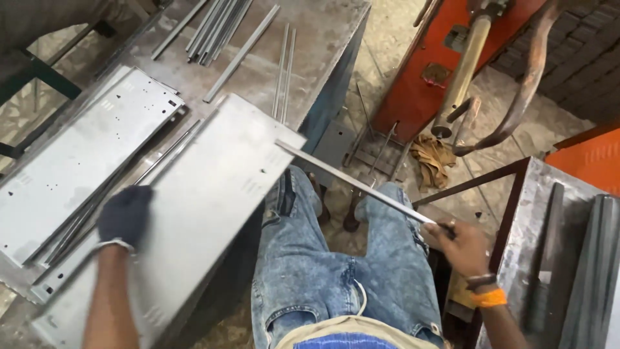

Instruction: Positioning metal rods onto metal panels and using a spot welding machine to join them.

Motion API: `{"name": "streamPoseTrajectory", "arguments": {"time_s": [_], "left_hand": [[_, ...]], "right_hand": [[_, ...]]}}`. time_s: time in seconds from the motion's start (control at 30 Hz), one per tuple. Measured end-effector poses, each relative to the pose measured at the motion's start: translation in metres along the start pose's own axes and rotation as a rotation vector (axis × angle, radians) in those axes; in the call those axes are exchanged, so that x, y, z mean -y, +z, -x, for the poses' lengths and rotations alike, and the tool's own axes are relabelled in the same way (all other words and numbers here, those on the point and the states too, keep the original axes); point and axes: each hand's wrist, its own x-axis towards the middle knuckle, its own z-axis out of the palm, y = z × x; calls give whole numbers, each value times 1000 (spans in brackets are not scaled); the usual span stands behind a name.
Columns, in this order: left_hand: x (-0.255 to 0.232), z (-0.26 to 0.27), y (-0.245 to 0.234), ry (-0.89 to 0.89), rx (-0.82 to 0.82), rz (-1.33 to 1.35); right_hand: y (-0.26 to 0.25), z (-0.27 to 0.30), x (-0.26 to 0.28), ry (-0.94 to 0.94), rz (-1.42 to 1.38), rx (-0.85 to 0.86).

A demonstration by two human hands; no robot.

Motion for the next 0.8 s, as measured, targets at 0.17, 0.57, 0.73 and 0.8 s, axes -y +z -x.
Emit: {"name": "streamPoseTrajectory", "arguments": {"time_s": [0.17,0.57,0.73,0.8], "left_hand": [[52,-52,-17,14,-2,-125],[-227,59,224,185,660,1592],[-365,171,234,264,1183,1095],[-391,202,226,415,1274,1032]], "right_hand": [[24,-17,67,-76,-71,-12],[42,17,90,132,-159,150],[12,58,40,177,-286,18],[-4,81,5,356,-275,-76]]}}
